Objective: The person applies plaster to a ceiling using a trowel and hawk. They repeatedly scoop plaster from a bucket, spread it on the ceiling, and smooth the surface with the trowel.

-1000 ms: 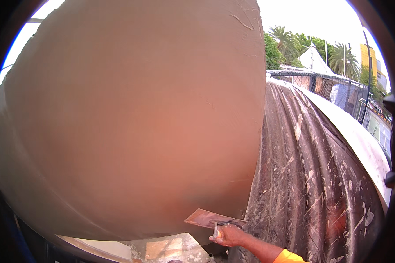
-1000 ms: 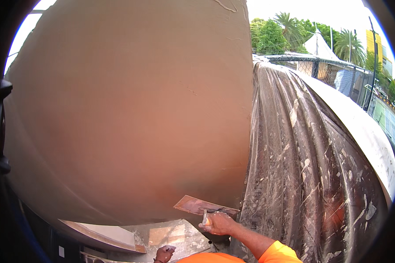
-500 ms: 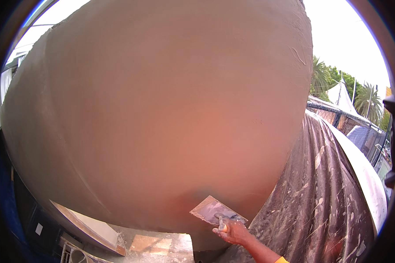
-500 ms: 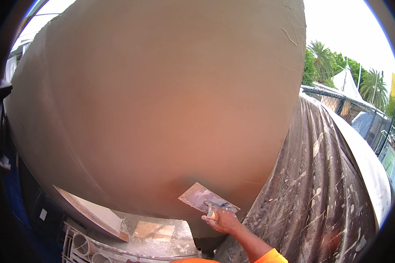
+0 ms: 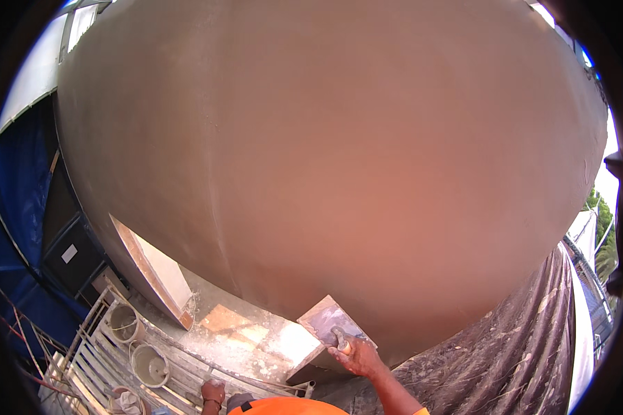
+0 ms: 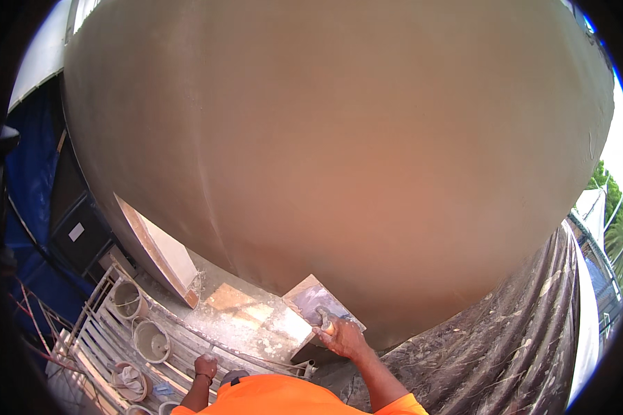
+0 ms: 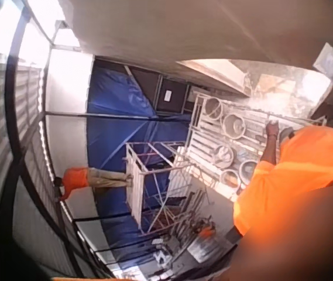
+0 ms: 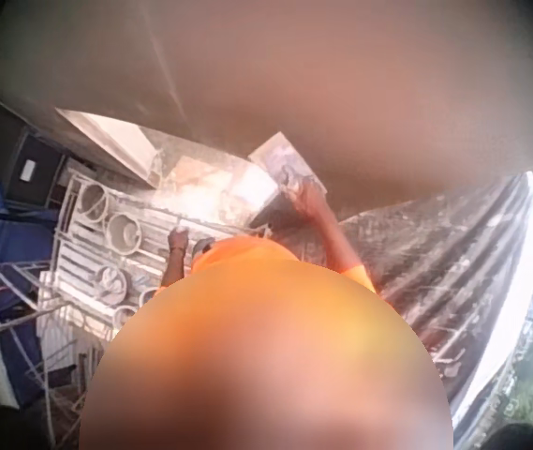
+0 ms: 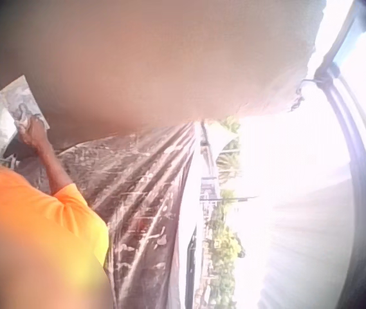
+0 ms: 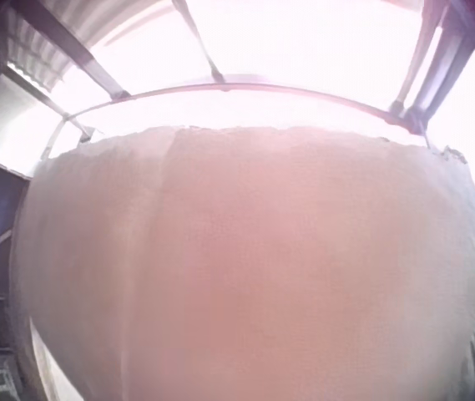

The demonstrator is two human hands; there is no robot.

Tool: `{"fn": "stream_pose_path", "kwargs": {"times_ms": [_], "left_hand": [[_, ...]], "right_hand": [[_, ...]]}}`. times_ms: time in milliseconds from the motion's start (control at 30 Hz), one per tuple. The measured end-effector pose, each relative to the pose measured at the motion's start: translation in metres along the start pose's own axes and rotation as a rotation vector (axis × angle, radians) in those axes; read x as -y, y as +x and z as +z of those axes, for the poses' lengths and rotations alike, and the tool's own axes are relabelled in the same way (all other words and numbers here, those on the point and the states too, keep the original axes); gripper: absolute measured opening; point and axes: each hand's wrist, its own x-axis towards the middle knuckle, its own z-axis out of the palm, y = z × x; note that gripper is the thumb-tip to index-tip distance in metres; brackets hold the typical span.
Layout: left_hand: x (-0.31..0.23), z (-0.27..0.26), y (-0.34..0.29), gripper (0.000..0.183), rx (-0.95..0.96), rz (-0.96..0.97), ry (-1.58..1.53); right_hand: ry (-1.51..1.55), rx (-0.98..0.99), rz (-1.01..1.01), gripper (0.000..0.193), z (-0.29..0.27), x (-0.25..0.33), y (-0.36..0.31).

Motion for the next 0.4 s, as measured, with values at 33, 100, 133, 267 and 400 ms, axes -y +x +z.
{"fn": "stream_pose_path", "kwargs": {"times_ms": [33, 100, 133, 267, 400], "left_hand": [[-0.007, -0.011, 0.005, 0.036, -0.05, 0.047, -0.016], [0.0, -0.04, -0.002, 0.023, -0.109, 0.058, -0.005], [0.007, -0.054, -0.002, 0.021, -0.13, 0.094, 0.024], [0.042, -0.087, 0.048, 0.044, 0.068, 0.377, 0.059], [0.043, -0.088, 0.119, 0.054, -0.071, 0.428, -0.239]], "right_hand": [[-0.005, 0.008, -0.024, 0.057, 0.012, 0.018, 0.012], [-0.046, 0.068, -0.062, 0.059, 0.035, 0.052, 0.033], [-0.063, 0.115, -0.087, 0.062, 0.048, 0.068, 0.046], [-0.135, 0.244, -0.211, 0.074, 0.103, 0.132, 0.101], [-0.078, 0.222, -0.284, 0.073, 0.141, 0.184, 0.134]]}}
